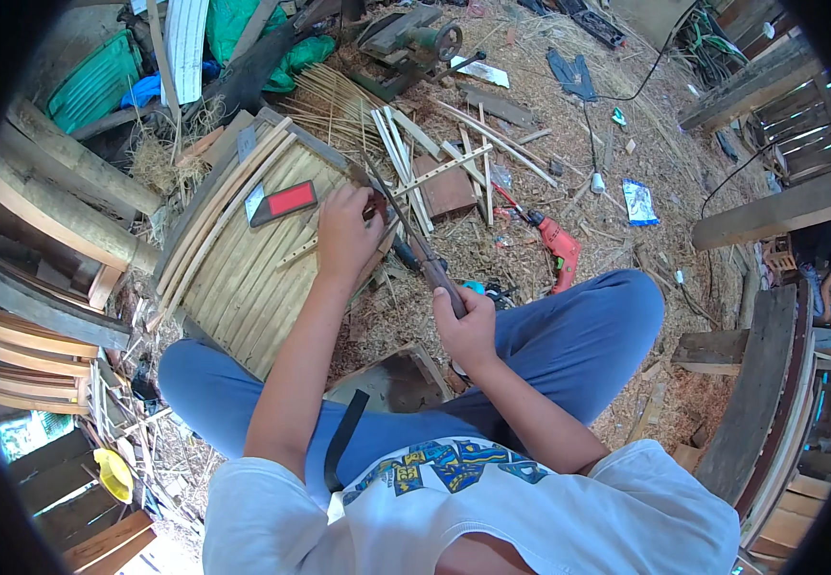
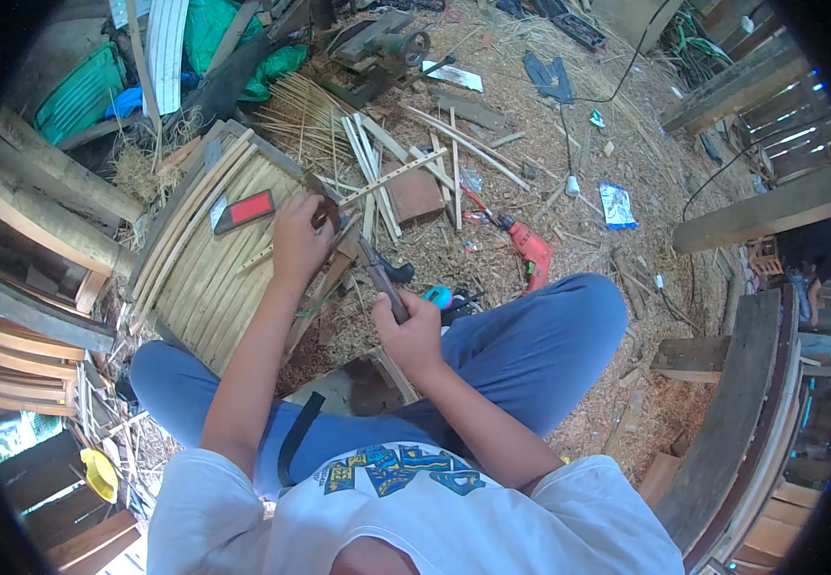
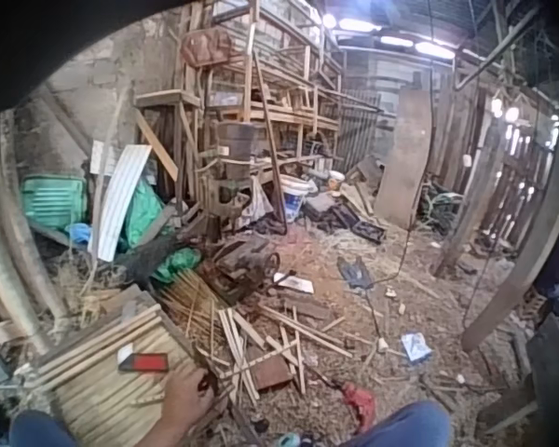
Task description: The person measures a wooden strip using a tape measure, marks it with a pencil, and then cuts the wood using a hand saw.
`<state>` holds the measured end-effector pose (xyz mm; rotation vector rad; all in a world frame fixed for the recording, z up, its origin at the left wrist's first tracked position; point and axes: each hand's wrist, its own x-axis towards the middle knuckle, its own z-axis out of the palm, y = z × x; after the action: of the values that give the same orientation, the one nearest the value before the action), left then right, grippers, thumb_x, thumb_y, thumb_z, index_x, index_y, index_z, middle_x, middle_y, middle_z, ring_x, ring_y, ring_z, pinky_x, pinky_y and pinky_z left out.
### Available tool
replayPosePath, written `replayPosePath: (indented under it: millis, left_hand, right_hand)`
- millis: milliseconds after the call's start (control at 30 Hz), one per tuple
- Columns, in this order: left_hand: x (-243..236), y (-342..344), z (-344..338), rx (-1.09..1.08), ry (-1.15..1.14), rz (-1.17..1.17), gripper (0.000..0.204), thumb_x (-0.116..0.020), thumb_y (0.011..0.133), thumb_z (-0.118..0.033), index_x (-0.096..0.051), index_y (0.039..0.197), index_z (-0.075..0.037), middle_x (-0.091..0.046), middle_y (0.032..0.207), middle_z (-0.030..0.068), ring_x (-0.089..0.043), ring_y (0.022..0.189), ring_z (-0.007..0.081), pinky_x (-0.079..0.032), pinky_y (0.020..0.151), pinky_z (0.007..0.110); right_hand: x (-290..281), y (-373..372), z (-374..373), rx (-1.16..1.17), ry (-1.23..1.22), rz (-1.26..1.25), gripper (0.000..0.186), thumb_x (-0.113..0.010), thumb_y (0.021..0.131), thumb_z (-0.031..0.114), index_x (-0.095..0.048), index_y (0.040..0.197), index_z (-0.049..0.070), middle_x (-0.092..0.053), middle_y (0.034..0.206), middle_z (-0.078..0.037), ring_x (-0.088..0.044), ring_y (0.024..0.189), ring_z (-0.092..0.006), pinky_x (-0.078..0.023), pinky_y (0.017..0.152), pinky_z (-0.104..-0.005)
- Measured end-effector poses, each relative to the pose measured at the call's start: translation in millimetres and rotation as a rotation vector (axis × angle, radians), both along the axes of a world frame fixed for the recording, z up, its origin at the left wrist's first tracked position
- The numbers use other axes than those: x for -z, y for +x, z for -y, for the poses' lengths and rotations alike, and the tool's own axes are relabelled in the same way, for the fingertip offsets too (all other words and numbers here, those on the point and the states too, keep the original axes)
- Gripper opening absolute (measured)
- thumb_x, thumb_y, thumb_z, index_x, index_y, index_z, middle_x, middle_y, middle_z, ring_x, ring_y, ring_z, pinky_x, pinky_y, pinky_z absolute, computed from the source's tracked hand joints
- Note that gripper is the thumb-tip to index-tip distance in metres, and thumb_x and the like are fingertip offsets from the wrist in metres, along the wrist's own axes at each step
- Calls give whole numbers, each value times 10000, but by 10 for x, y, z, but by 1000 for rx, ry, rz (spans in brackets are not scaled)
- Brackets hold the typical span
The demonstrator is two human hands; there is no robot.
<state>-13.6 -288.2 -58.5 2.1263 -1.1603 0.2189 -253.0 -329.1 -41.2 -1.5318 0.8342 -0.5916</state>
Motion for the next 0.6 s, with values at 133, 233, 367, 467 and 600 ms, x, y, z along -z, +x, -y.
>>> replayPosePath:
  millis: [133,233,367,467,600]
  left_hand:
    - [-4,2,8,-3,-11,23,240,-729,793,-88,-705,1020,-15,-627,942,171,-620,986,398,-498,871,491]
    - [8,-21,8,-8,5,6,242,-731,795,-88,-704,1024,-16,-625,931,170,-618,976,395,-497,874,489]
    - [-2,-12,6,-19,31,-13,228,-746,813,-118,-723,1028,-44,-631,980,144,-617,1033,366,-490,908,481]
    - [3,-9,6,-6,22,2,223,-745,818,-126,-726,1026,-47,-631,982,141,-616,1033,362,-489,902,476]
    - [1,-12,18,-6,9,-9,211,-743,818,-122,-727,1017,-56,-631,984,136,-615,1029,360,-490,911,478]
  right_hand:
    - [-26,-35,4,-13,-25,-4,376,-666,1040,203,-603,718,19,-450,592,83,-378,559,-24,-278,498,-305]
    - [-13,-60,14,-18,-21,-16,378,-667,1039,201,-600,714,20,-451,591,82,-375,557,-25,-274,499,-309]
    - [-12,1,33,-7,-9,-28,394,-680,1026,237,-607,712,10,-445,580,63,-383,559,-43,-298,500,-317]
    - [-35,-24,27,3,45,-12,382,-678,1033,234,-617,726,15,-453,597,72,-385,570,-35,-296,502,-312]
    - [15,-53,45,-1,48,23,371,-676,1039,226,-620,737,19,-458,612,83,-386,582,-26,-291,504,-305]
